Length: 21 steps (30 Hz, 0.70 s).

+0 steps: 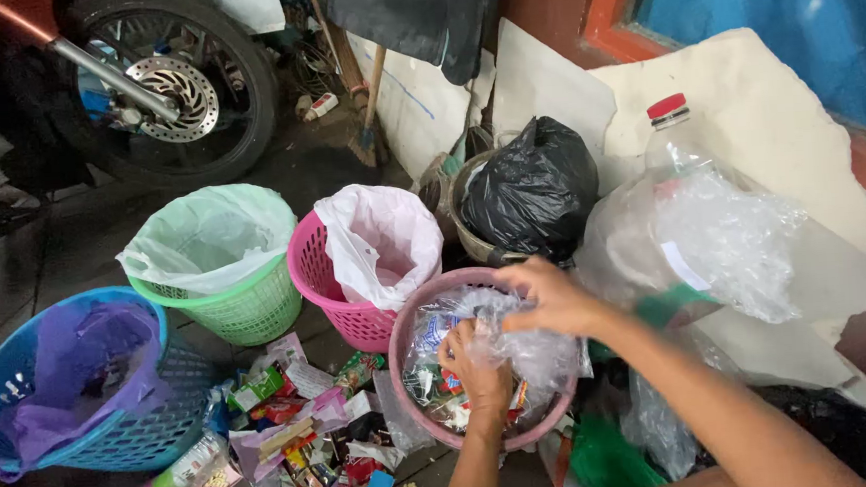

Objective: The person sorts small trash items from a pile on the floor into several colored baskets lined with plastic bags. They handle individual wrappers and small packages, placing them into different baskets, and also line a basket with a green plastic bag.

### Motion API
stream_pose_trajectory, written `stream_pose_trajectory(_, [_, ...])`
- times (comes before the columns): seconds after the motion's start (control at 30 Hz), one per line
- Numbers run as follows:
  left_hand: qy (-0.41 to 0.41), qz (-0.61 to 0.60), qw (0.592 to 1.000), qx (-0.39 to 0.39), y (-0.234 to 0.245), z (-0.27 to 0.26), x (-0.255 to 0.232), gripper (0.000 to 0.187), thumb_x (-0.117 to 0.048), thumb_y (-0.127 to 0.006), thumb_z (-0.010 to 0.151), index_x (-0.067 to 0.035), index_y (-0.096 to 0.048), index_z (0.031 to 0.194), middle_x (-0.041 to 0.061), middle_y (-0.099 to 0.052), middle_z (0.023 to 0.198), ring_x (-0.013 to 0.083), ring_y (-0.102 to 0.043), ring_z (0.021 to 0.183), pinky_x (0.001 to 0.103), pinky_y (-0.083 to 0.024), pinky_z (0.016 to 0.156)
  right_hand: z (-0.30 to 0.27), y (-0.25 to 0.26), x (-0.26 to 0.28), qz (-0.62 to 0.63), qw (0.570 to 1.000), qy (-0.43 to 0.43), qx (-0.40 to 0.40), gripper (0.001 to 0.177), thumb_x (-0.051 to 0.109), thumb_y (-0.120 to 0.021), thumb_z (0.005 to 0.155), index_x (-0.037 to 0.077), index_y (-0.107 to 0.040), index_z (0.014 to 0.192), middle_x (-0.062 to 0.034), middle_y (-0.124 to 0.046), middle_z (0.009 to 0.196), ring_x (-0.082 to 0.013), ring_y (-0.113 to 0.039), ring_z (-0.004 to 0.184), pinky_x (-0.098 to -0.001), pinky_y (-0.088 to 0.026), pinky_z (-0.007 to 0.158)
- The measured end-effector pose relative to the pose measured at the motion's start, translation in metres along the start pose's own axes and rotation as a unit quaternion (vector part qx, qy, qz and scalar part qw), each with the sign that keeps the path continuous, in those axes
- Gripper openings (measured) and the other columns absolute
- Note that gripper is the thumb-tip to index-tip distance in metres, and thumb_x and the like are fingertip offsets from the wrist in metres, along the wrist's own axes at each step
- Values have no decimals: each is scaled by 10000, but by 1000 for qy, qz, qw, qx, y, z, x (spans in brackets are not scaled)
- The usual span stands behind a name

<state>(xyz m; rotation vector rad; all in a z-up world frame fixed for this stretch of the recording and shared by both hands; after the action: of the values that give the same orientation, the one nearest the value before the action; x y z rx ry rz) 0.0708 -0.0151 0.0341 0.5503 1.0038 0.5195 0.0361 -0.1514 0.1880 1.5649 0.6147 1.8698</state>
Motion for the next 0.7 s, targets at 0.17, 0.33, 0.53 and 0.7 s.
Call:
stream_pose_trajectory(0.17, [-42,-3,999,-1,1,-2,-5,325,-238,-717,722,-239,-615,1030,-53,-536,997,187,-504,1038,503,-282,1064,3,-21,23,-47,997,-8,61,215,242,-850,756,254,-789,962,-51,-701,858,-256,-691,877,-361,-535,825])
stream_pose_trajectory(0.33, [-3,-25,999,30,29,12,-10,353,-150,-617,840,-252,-609,1178,-15,-635,1029,196,-530,1117,526,-222,1144,14,-7,13,171,981,-22,-95,136,194,-875,748,209,-838,878,37,-653,861,-95,-613,864,-245,-512,825])
stream_pose_trajectory(0.53, [272,-503,813,-112,-81,-23,113,1095,-54,-803,636,-227,-158,1504,55,-487,1393,197,-575,1129,413,-396,1075,8,49,42,337,914,-43,-223,140,80,-790,861,91,-758,996,-27,-679,818,-114,-628,807,-262,-535,809])
stream_pose_trajectory(0.7, [19,106,982,155,-71,-8,74,172,-252,-667,873,-208,-628,1035,49,-581,1190,232,-434,1222,554,-47,1189,-21,-11,155,-239,959,143,60,1184,347,-1058,461,313,-502,1506,-187,-466,1457,-487,-362,1360,-680,-357,1026])
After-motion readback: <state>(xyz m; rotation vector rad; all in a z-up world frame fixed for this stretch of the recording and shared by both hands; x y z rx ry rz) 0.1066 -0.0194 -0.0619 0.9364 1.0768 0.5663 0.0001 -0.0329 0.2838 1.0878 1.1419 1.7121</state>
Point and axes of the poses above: each hand's wrist, its own z-axis towards the middle knuckle, its own y-axis out of the back of the hand, x = y × z, the point moved 8 cm from there along z, towards the middle knuckle
